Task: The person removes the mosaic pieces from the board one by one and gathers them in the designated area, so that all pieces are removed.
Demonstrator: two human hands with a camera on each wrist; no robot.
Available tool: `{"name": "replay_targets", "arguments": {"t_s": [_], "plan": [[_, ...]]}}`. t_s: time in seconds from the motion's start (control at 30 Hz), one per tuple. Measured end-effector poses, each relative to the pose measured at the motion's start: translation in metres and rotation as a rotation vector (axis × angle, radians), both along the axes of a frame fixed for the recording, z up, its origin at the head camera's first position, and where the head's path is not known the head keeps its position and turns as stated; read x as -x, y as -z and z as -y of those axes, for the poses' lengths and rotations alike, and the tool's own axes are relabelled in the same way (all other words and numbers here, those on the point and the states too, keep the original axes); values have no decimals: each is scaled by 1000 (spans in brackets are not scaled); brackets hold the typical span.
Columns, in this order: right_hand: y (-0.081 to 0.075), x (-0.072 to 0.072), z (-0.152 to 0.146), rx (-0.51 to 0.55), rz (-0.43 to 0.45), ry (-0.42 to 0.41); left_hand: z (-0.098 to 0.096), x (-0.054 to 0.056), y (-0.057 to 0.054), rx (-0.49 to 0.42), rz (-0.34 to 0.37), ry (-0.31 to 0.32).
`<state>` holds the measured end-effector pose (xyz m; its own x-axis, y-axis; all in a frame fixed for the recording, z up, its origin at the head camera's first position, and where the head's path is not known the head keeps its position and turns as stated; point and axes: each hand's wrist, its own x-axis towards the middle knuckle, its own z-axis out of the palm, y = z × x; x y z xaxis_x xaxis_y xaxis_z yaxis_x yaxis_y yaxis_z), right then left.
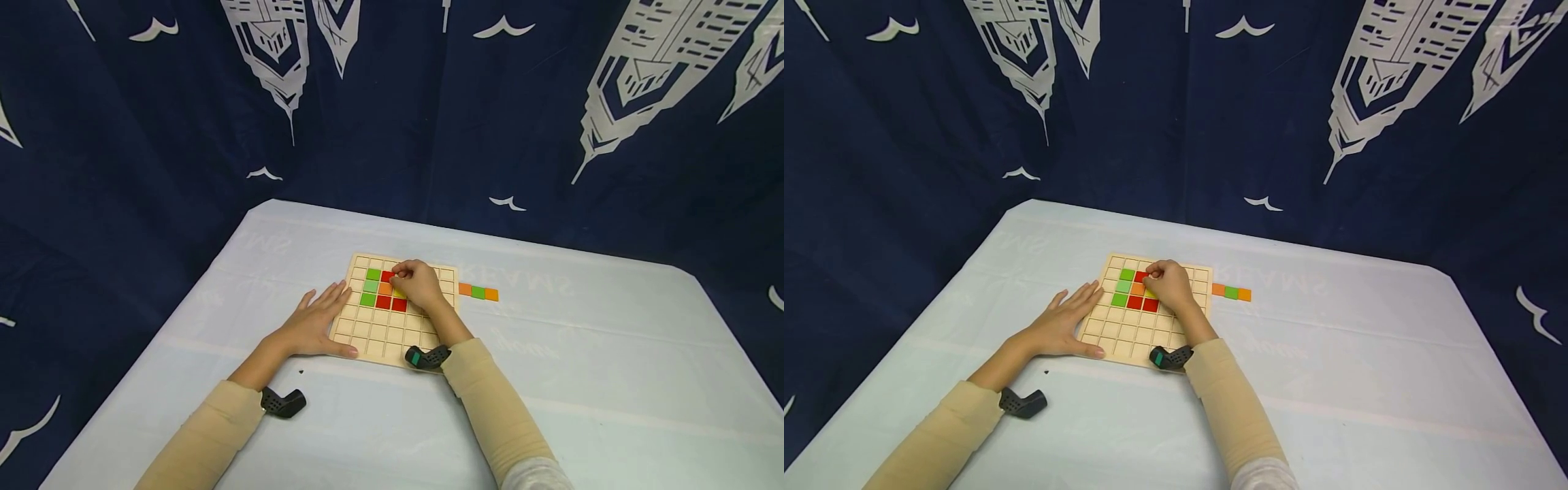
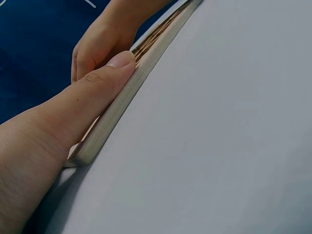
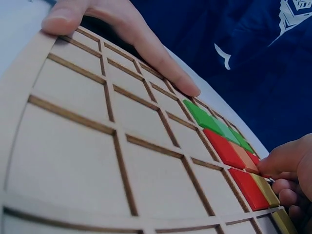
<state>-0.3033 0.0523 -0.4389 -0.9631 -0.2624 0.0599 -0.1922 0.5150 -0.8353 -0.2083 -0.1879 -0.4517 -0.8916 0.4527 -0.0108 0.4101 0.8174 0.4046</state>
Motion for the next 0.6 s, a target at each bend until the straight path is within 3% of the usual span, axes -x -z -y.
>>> {"name": "replay_targets", "arguments": {"t_s": [0.3,0.6], "plan": [[-1,2,1,-17,26,5,-1,0,-1,-2,-2,4],[1,2,1,22,-15,9,-1,0,-3,-4,7,4]]}}
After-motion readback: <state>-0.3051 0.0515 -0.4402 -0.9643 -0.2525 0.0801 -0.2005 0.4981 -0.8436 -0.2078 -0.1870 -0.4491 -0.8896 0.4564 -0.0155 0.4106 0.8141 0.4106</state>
